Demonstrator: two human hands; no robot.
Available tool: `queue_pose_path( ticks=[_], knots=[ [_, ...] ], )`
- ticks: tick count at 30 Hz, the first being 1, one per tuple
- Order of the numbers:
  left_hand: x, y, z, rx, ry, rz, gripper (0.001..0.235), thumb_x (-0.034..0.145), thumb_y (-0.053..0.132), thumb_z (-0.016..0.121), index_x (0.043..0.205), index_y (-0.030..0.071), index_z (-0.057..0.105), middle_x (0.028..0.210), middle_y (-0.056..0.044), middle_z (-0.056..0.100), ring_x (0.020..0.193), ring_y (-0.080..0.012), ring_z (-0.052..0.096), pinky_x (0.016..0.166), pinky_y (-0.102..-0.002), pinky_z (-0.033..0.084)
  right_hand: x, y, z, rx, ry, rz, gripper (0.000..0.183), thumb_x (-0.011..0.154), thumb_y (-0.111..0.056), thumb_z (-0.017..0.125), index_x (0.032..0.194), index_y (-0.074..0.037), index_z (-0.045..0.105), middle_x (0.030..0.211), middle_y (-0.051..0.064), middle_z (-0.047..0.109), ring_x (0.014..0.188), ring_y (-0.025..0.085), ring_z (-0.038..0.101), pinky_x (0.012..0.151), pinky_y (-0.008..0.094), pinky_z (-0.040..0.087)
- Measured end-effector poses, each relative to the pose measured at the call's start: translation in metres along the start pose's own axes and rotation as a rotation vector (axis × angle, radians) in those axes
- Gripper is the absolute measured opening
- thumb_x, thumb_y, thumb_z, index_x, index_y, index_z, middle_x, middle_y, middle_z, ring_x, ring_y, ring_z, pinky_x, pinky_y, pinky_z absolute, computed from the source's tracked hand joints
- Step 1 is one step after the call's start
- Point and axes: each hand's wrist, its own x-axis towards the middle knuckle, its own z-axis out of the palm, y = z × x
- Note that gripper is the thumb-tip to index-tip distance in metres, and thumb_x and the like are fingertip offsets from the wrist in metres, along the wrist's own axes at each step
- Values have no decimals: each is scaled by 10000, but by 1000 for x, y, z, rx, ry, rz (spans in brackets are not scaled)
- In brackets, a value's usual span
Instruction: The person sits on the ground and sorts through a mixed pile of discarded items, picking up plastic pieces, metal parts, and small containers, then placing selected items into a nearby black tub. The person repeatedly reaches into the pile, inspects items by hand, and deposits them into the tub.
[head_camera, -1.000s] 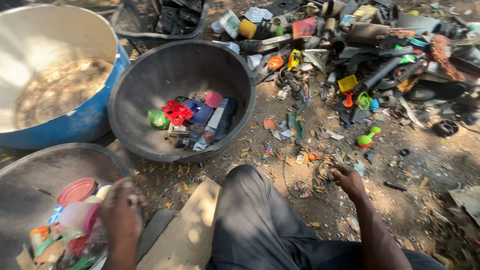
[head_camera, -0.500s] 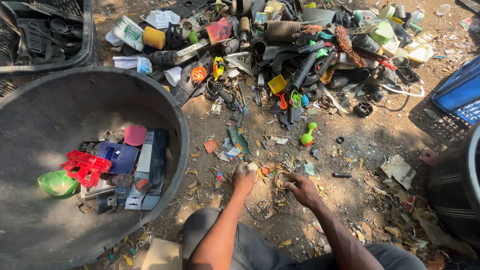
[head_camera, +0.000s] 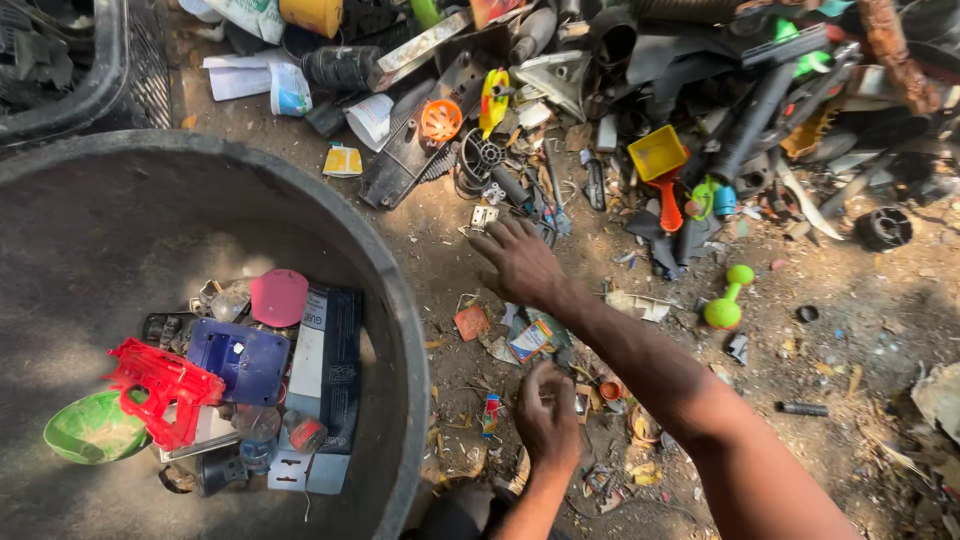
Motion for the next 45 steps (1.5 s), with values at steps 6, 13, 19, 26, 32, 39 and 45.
queue_pose_path(
  ticks=[6, 13, 19, 26, 32, 39, 45],
  knots=[
    [10, 11, 9, -149, -158, -103, 511, 984, 337, 553, 1382, 16, 552, 1041, -39, 673, 916, -151, 673, 785, -315, 574, 213, -20, -5, -227, -18, 57, 866, 830, -792, 584, 1362, -110, 538, 1381, 242, 525, 1289, 371, 441, 1021, 657, 286],
    [23, 15, 4, -244, -234, -310, 463, 984, 300, 584, 1324, -13, 561, 934, -61, 649, 860, -151, 647, 772, -308, 561, 281, 81, 24, -195, -83, 174, 789, 822, -747, 666, 1304, -124, 618, 1344, 137, 568, 1312, 327, 478, 1004, 665, 376],
    [36, 28, -9, -344, -172, -534, 430, 952, 229, 575, 1312, -5, 555, 980, -88, 666, 847, -179, 688, 757, -345, 616, 190, 88, -8, -286, -186, 102, 628, 908, -563, 612, 1471, -298, 532, 1300, 193, 582, 1252, 341, 510, 1011, 711, 331],
    [30, 34, 0, -299, -158, -506, 444, 929, 178, 584, 1334, 0, 545, 1021, -104, 684, 867, -173, 675, 729, -320, 603, 26, 85, -90, -163, -655, 296, 864, 779, -743, 695, 1462, -255, 493, 1315, 30, 634, 1274, 264, 552, 1180, 634, 289],
    [22, 26, 18, -262, -99, -482, 448, 893, 159, 609, 1312, 1, 605, 953, -105, 691, 788, -166, 668, 646, -328, 587, 28, 205, -136, -59, -551, 762, 654, 994, -562, 570, 1574, -279, 462, 1194, 130, 720, 911, 324, 773, 857, 464, 638],
    [27, 11, 19, -209, -50, -450, 428, 865, 117, 600, 1271, -20, 590, 868, -115, 688, 704, -169, 674, 630, -329, 610, 42, 400, -115, -546, 44, 536, 436, 865, -103, 642, 1299, -62, 655, 1291, 208, 660, 1295, 390, 544, 1056, 562, 417],
    [30, 4, 28, -294, -61, -454, 436, 872, 114, 634, 1278, -36, 581, 850, -141, 694, 724, -173, 683, 654, -334, 602, 45, 456, -96, -437, 137, 531, 318, 913, -114, 620, 1198, -101, 760, 1077, 204, 730, 1006, 389, 689, 841, 523, 545]
  ],
)
